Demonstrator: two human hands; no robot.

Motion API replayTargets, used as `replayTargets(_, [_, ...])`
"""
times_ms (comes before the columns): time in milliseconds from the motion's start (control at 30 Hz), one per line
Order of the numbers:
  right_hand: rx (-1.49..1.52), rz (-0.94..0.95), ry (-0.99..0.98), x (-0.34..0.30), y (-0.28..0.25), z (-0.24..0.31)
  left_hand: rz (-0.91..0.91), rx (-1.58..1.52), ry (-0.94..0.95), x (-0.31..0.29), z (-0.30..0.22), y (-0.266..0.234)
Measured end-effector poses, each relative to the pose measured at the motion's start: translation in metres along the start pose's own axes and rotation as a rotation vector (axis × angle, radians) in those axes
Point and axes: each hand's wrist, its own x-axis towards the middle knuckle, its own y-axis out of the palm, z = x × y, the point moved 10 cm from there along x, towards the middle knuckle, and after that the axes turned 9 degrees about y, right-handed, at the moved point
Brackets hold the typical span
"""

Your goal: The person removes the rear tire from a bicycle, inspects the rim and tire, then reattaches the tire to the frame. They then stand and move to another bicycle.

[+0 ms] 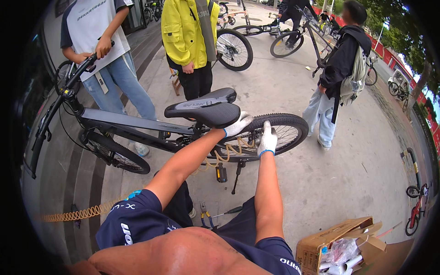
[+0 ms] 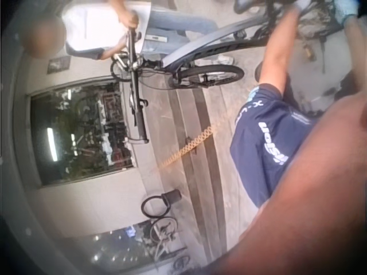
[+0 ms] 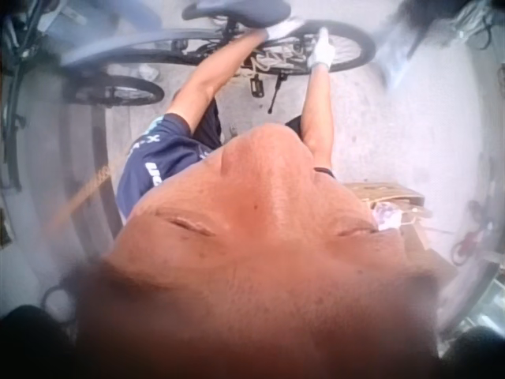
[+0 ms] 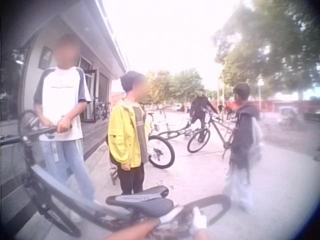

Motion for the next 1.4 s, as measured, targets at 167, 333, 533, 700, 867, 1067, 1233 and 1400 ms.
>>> replayTargets(167, [0.099,0.136,0.063,0.004,0.018,-0.003,0.081,0.082,0.007,0.035,-0.001,0.008])
replayTargets(333, [0.216,0.169,0.126,0.009,0.022,-0.007,0.168,-0.173,-0.1,0.045,0.038,0.024])
replayTargets(533, [0.074,0.178,0.067,0.012,0.024,-0.003,0.125,-0.157,-0.082,0.057,0.06,0.024])
replayTargets(700, [0.004,0.139,-0.029,0.016,0.022,-0.002,0.123,-0.183,-0.185,0.053,0.056,0.025])
replayTargets(867, [-0.061,0.032,-0.064,0.025,0.012,-0.004,0.11,-0.113,-0.147,0.046,0.035,0.024])
replayTargets(1067, [0.031,0.038,0.076,0.028,0.016,-0.014,-0.206,0.062,-0.015,0.022,0.001,0.01])
replayTargets(1233, [0.031,0.052,0.093,0.024,0.015,-0.015,-0.359,0.145,0.023,0.01,-0.001,0.009])
replayTargets(1400, [0.086,0.152,0.104,0.018,0.025,-0.015,-0.397,0.168,0.002,0.027,0.018,0.02])
